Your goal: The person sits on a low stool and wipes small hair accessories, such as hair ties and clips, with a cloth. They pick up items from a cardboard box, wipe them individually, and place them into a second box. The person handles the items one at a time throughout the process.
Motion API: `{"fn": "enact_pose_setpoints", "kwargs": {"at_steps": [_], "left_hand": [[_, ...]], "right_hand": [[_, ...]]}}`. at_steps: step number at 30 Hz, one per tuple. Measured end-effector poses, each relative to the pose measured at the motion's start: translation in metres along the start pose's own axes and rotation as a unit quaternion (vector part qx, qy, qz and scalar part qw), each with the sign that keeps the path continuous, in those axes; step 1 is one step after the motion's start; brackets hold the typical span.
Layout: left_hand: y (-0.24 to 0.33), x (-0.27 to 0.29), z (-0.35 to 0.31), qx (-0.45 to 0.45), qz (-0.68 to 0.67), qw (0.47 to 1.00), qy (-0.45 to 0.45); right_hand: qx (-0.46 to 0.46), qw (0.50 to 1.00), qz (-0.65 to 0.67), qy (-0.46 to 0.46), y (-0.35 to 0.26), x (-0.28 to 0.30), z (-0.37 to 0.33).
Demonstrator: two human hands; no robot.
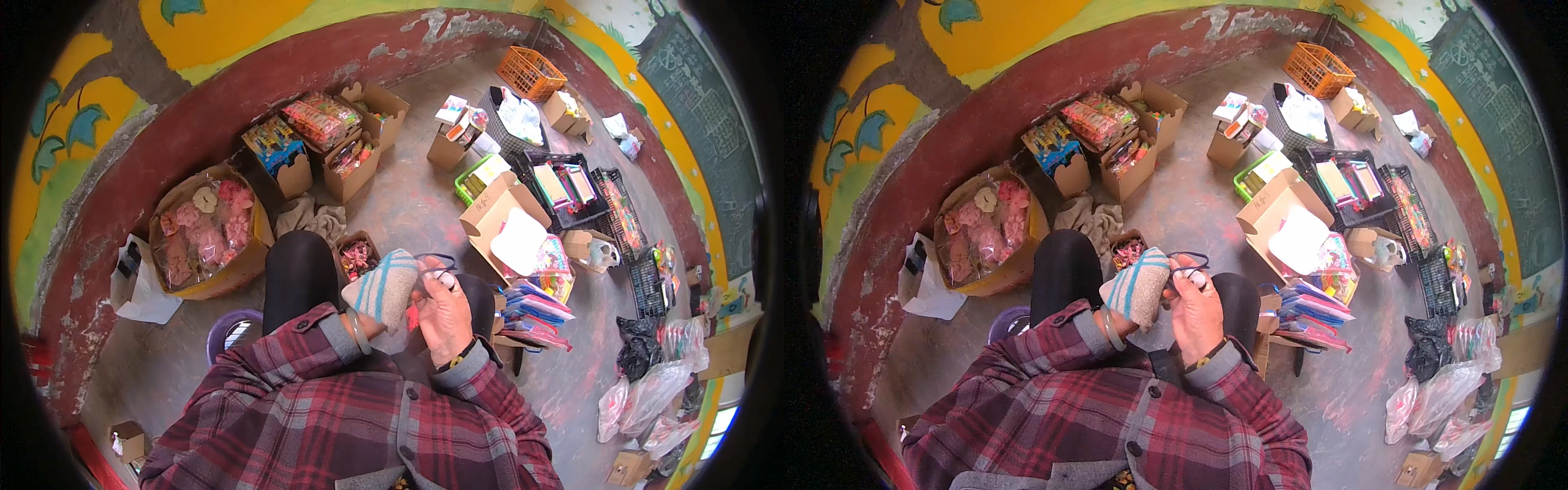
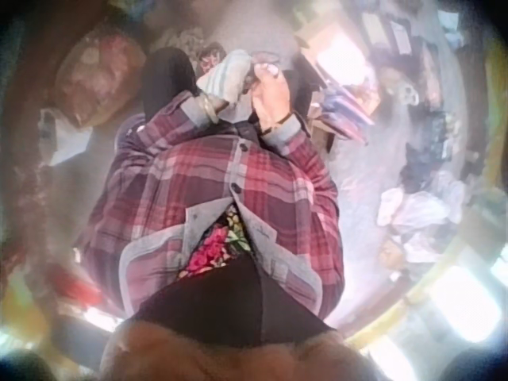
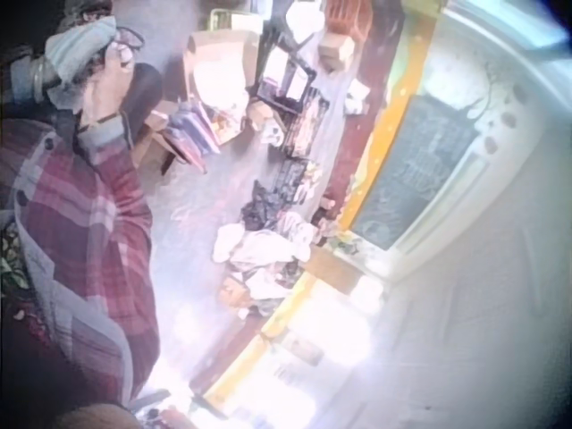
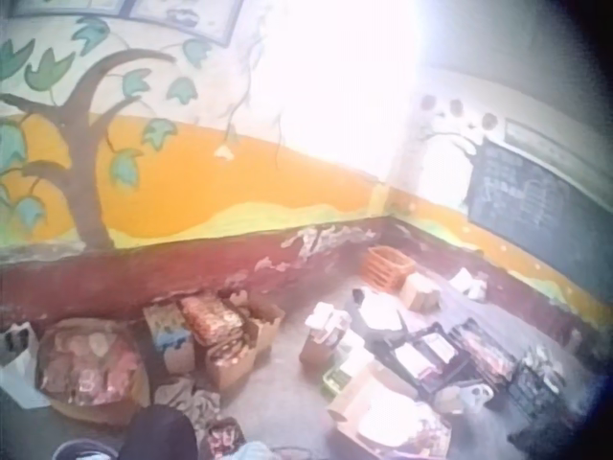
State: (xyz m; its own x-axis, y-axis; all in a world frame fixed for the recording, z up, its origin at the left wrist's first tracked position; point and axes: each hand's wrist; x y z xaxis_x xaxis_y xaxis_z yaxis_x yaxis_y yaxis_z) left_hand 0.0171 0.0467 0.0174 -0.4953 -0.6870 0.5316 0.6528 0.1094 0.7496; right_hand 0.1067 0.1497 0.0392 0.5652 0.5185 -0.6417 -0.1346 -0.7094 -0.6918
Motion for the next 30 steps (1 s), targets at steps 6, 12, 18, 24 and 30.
{"fn": "enact_pose_setpoints", "kwargs": {"at_steps": [6, 12, 18, 24, 30], "left_hand": [[-0.003, 0.007, -0.006, -0.005, 0.110, 0.992, 0.057], [0.000, 0.011, 0.004, 0.053, 0.144, 0.986, 0.064], [-0.018, 0.004, 0.002, -0.020, 0.121, 0.989, 0.085], [-0.028, 0.000, -0.005, 0.039, 0.067, 0.996, 0.032], [0.007, 0.022, 0.004, 0.052, 0.145, 0.987, -0.042]], "right_hand": [[-0.054, 0.996, 0.043, -0.065, -0.009, 0.008, -0.001], [-0.085, 0.993, 0.019, -0.084, -0.018, 0.008, -0.007], [-0.095, 0.992, -0.007, -0.083, -0.022, 0.019, -0.009], [-0.018, 0.996, -0.009, -0.087, -0.021, 0.039, -0.004], [-0.010, 0.996, -0.034, -0.081, -0.020, 0.028, -0.011]]}}
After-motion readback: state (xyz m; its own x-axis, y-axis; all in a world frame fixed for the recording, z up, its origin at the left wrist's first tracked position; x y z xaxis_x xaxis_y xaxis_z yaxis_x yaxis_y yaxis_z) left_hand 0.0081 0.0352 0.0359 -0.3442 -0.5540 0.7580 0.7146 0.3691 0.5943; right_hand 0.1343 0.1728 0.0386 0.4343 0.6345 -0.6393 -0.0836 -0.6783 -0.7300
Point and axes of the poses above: each hand's wrist, its own z-axis towards the middle knuckle, its own x-axis out of the back of the hand, y = z × x, and after that the axes turned 1 degree about -z, right-handed
